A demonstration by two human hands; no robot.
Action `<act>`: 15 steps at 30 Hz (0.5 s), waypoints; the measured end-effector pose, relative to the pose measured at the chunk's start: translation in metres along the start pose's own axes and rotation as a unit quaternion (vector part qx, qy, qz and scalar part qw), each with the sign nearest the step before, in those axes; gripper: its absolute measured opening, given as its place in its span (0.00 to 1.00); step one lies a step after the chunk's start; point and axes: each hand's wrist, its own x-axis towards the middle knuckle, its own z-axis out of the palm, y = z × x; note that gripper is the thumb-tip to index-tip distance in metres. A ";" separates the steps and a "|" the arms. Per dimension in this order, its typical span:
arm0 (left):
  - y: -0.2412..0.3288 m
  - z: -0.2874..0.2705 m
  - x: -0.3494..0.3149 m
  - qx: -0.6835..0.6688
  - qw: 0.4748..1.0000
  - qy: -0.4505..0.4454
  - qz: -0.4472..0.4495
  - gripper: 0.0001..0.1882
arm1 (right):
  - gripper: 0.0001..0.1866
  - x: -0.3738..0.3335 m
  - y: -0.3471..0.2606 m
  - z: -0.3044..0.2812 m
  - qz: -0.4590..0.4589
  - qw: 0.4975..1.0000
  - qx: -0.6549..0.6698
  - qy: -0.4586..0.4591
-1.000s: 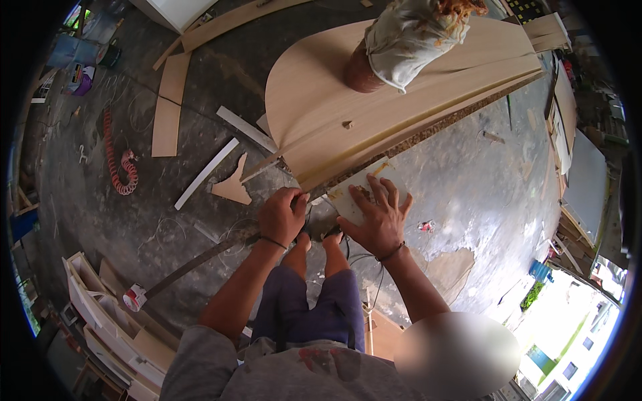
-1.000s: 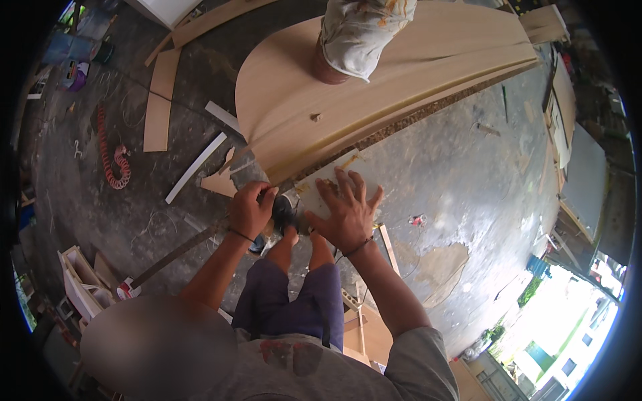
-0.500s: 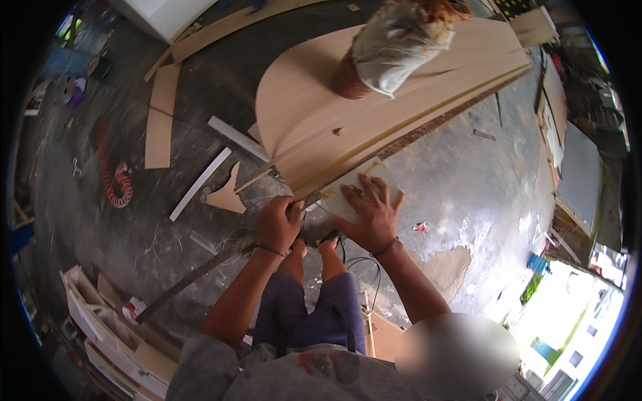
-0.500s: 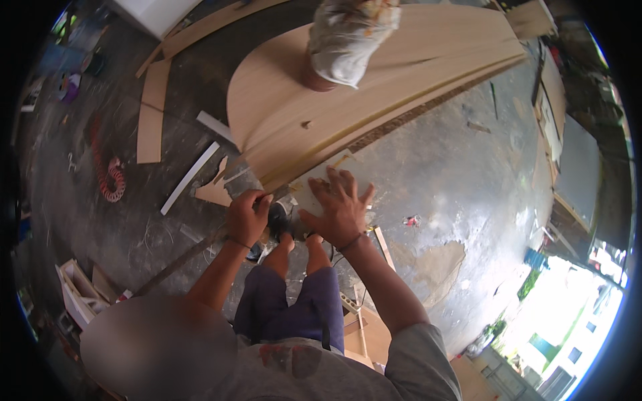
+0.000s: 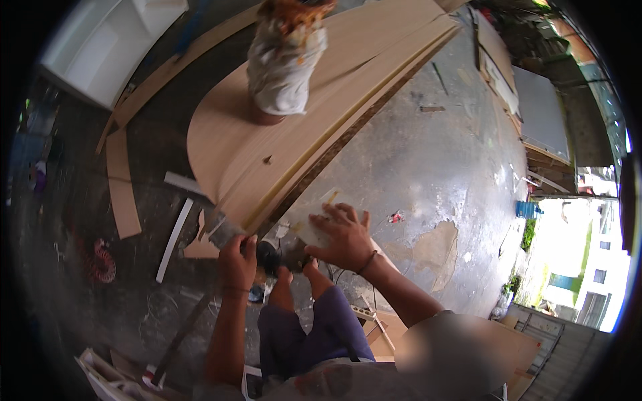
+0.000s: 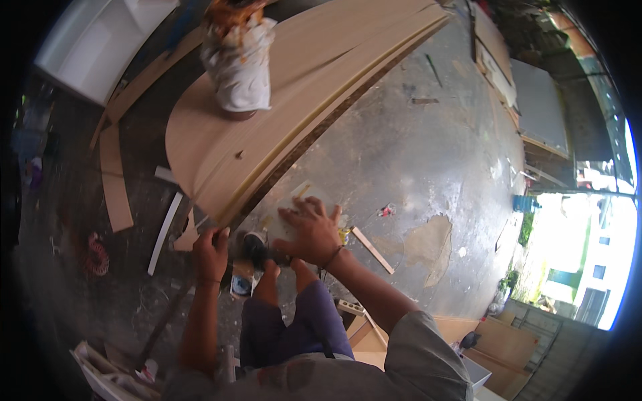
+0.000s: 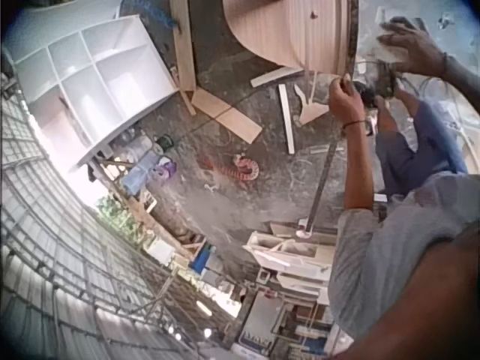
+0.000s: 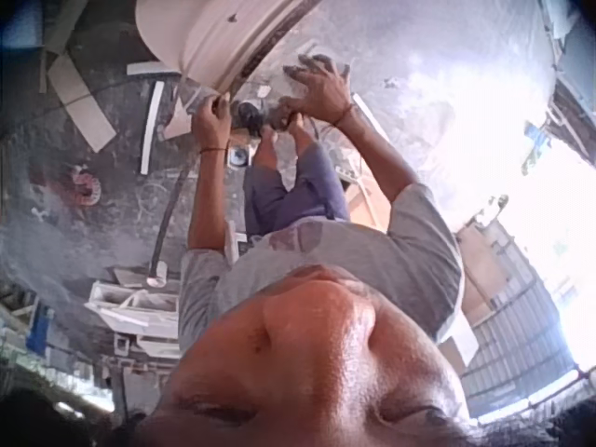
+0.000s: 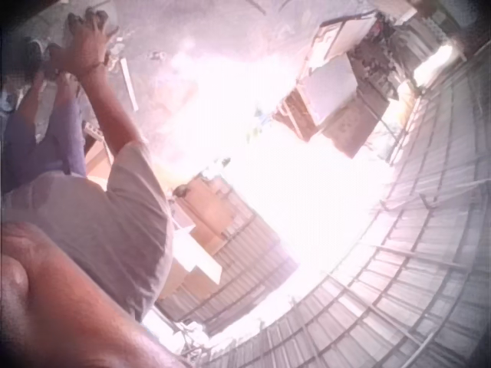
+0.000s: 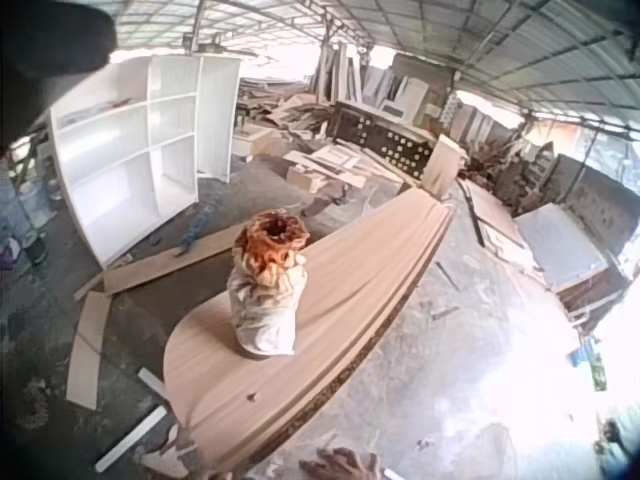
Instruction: The person applies wood edging to the side of a large curved wooden board, using a small block and their hands to press and smooth it down.
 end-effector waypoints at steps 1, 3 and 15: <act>-0.004 -0.004 0.001 -0.005 1.000 -0.008 0.000 0.11 | 0.35 -0.003 -0.005 0.000 -0.003 1.000 0.023 0.016; -0.005 -0.003 0.000 -0.018 0.999 -0.030 0.000 0.12 | 0.35 -0.007 -0.002 0.003 -0.020 0.997 0.042 0.060; -0.023 -0.023 -0.015 -0.089 0.994 -0.057 -0.028 0.14 | 0.35 -0.013 -0.048 0.061 -0.122 0.986 0.003 0.116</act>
